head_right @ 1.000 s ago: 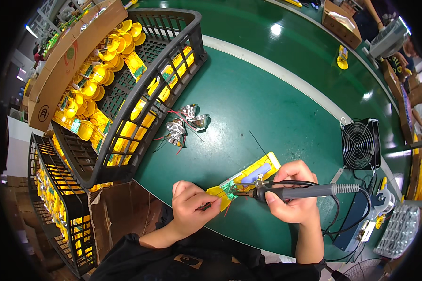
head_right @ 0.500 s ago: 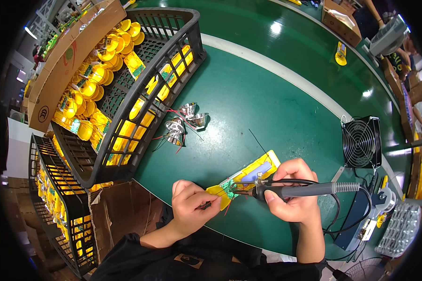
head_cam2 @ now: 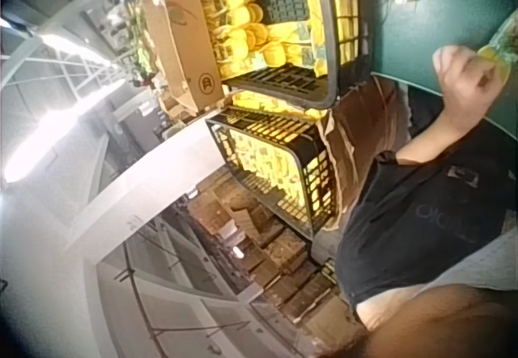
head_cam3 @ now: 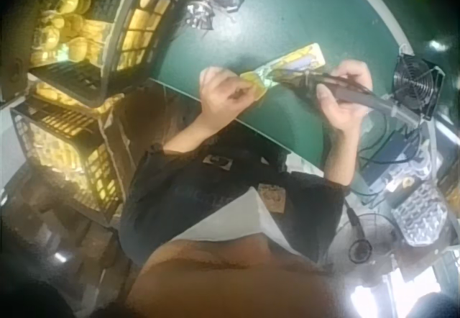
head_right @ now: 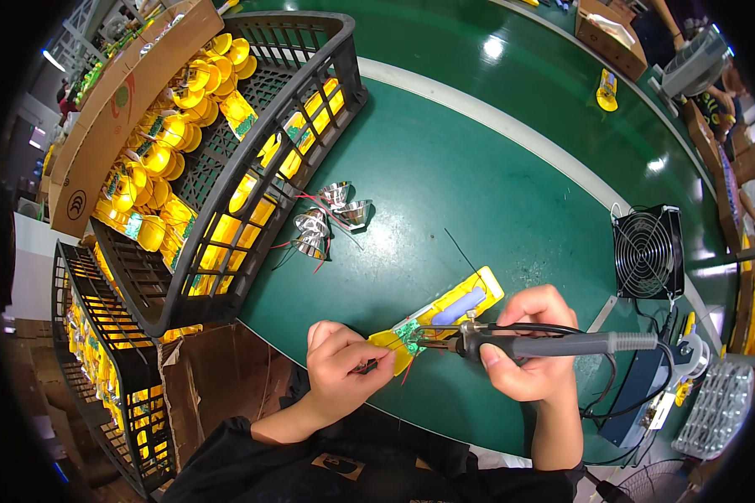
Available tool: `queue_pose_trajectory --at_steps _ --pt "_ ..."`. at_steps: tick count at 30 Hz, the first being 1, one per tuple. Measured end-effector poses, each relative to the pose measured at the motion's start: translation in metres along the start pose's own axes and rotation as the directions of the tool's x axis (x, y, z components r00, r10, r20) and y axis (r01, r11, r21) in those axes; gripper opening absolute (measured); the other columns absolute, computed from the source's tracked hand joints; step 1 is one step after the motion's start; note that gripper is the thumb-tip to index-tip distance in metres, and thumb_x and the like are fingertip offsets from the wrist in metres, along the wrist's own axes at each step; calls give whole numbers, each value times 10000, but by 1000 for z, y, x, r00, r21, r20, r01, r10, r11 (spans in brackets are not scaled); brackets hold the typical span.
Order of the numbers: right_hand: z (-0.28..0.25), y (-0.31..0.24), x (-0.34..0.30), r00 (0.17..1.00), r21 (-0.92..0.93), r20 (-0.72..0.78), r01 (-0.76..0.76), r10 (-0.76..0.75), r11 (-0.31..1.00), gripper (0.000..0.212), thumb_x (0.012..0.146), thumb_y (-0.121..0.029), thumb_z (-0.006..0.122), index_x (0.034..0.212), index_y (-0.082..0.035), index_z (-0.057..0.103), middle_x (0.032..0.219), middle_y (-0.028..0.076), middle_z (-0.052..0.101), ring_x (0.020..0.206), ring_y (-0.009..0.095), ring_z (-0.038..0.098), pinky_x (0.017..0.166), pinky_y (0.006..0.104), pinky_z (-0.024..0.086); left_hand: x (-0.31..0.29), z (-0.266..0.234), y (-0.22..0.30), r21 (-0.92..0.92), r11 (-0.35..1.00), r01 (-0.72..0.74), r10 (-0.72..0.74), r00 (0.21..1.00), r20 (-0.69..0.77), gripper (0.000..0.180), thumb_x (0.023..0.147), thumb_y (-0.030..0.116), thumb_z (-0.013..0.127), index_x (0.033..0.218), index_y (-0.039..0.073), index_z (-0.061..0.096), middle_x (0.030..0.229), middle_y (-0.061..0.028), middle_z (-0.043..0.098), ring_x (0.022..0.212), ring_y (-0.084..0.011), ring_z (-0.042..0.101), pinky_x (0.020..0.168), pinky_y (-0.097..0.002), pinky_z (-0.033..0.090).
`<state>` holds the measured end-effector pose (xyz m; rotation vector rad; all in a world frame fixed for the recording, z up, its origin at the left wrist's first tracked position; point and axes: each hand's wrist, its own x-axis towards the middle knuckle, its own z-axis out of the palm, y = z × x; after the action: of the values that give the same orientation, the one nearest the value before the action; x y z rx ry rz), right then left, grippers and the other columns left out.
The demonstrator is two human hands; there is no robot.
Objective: The person solders wires and electrical components to the circuit boards inside flashlight bodies using a soldering iron and places assembled flashlights onto a conveyor belt.
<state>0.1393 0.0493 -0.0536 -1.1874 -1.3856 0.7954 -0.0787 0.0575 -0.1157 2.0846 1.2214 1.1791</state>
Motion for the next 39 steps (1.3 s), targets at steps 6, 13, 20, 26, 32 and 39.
queue_pose_trajectory --at_steps 6,13,20,26,32,39 --pt "-13 -16 -7 980 41 -198 39 -30 998 378 602 -123 653 819 -14 364 572 9 403 476 60 359 442 189 283 1 -1 1 5 1000 5 -5 1000 1 146 531 71 711 606 122 596 585 32 485 604 -154 455 623 -297 326" --pt "-44 -34 -37 919 -95 -360 133 -159 987 460 651 -254 645 876 -55 297 591 24 391 513 95 362 503 204 295 1 -3 3 -19 1000 -12 12 1000 0 147 541 43 709 653 103 635 563 19 477 571 -146 433 547 -276 327" --pt "-58 -28 -75 870 -86 -463 148 -171 985 447 670 -259 638 876 -48 301 649 24 364 514 101 361 521 219 297 -2 -2 8 -13 1000 -16 16 1000 -15 134 597 4 697 709 59 648 741 -48 524 591 -140 480 497 -235 392" --pt "-67 -17 -99 767 -29 -625 161 -144 986 458 649 -223 686 867 -44 326 716 31 346 511 101 378 486 217 341 -7 0 11 -126 990 62 -59 998 31 117 635 -2 673 730 26 610 843 -73 567 662 -175 606 569 -255 506" --pt "-76 -4 -110 799 -54 -594 74 -92 996 456 661 -243 678 880 -33 337 641 33 400 460 85 405 452 193 343 -7 0 12 -116 993 26 -25 1000 13 100 652 21 667 729 22 603 857 -93 581 655 -184 619 565 -259 508" --pt "-78 9 -118 819 -62 -566 74 -96 995 403 700 -208 617 929 -28 338 583 50 488 393 52 365 372 160 293 5 -10 24 -153 984 88 -72 991 110 206 635 57 681 806 1 580 881 -119 565 756 -208 595 628 -282 481"
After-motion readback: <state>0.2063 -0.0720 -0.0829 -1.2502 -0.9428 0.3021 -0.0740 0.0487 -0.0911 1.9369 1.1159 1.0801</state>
